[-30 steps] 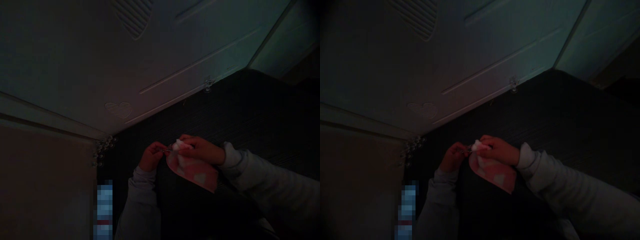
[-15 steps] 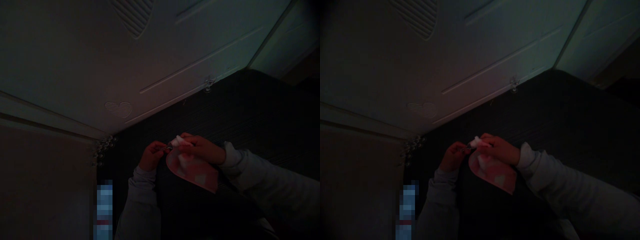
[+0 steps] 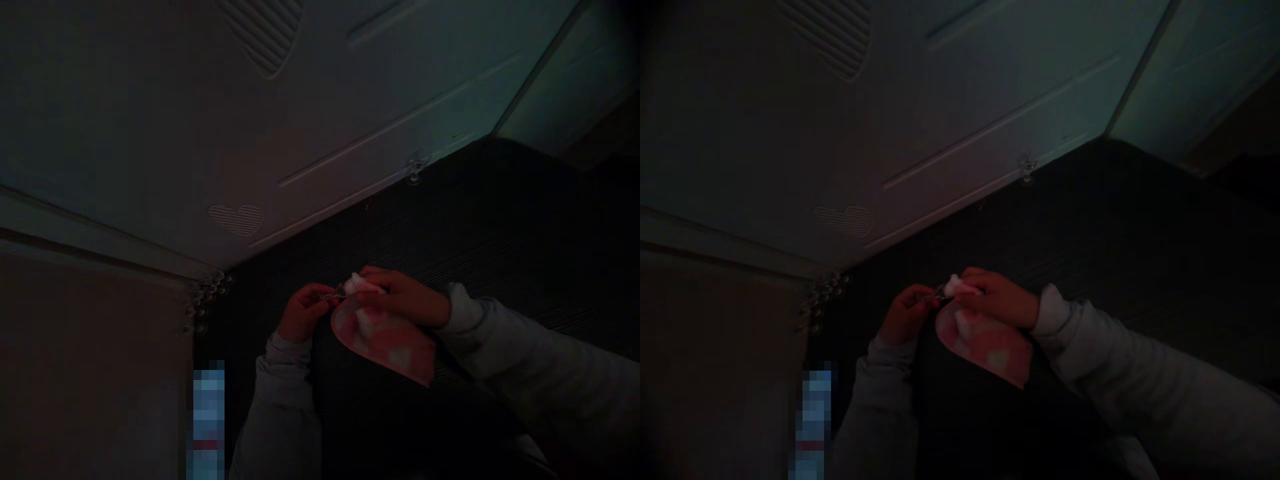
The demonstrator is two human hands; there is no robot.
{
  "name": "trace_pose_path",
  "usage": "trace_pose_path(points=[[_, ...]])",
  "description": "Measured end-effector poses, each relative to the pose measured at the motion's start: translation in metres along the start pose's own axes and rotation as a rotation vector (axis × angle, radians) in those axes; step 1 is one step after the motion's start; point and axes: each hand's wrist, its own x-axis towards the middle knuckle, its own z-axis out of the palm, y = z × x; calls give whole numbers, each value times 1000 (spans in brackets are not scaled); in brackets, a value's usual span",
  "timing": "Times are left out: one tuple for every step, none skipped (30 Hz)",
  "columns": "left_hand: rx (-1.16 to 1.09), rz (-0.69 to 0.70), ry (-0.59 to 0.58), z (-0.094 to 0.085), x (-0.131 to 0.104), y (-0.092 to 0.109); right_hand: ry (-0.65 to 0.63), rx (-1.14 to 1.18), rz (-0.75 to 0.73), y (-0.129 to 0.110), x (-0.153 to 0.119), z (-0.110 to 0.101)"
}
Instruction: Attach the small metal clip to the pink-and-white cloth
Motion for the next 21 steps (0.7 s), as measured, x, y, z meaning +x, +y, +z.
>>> trace_pose_path(points=[[-7, 4, -1, 0, 0, 0, -3, 19, 3, 1, 0, 0], [-11, 9, -3, 0, 0, 0, -9, 36, 7, 1, 0, 0], [-9, 12, -3, -1, 0, -1, -13, 54, 11, 2, 0, 0], [-1, 14, -1, -1, 1, -1, -17, 71, 15, 3, 0, 0], [7, 16, 3, -2, 1, -2, -21, 87, 21, 3, 0, 0], [11, 18, 6, -2, 1, -2, -21, 100, 27, 4, 0, 0], [8, 19, 8, -3, 1, -3, -19, 110, 32, 4, 0, 0], [2, 21, 7, -3, 1, -3, -13, 118, 34, 4, 0, 0], [-7, 19, 2, -3, 1, -3, -10, 122, 34, 4, 0, 0], [-16, 18, -3, -3, 1, -3, -7, 123, 32, 3, -1, 0], [-24, 15, -7, -3, 1, -3, -5, 120, 28, 3, -1, 0], [-28, 12, -11, -3, 1, -3, -4, 116, 23, 2, -1, 0], [-30, 12, -12, -2, 1, -3, -5, 106, 16, 2, -1, 0], [-32, 14, -12, -2, 0, -2, -6, 90, 8, 1, -1, 0], [-32, 15, -11, -1, 0, -1, -5, 70, 1, 1, -1, 0], [-31, 17, -10, 0, 0, -1, -1, 46, -7, 1, -1, 0], [-28, 16, -11, 0, 0, -1, 3, 20, -15, 1, -1, 0], [-25, 17, -13, 1, 0, 0, 7, -4, -23, 1, 0, 0], [-21, 18, -15, 1, 0, 0, 12, -22, -29, 1, 0, 1], [-17, 21, -19, 1, 0, 0, 17, -35, -34, 1, 0, 1], [-10, 24, -22, 1, 0, -1, 18, -44, -37, 2, 0, 1]])
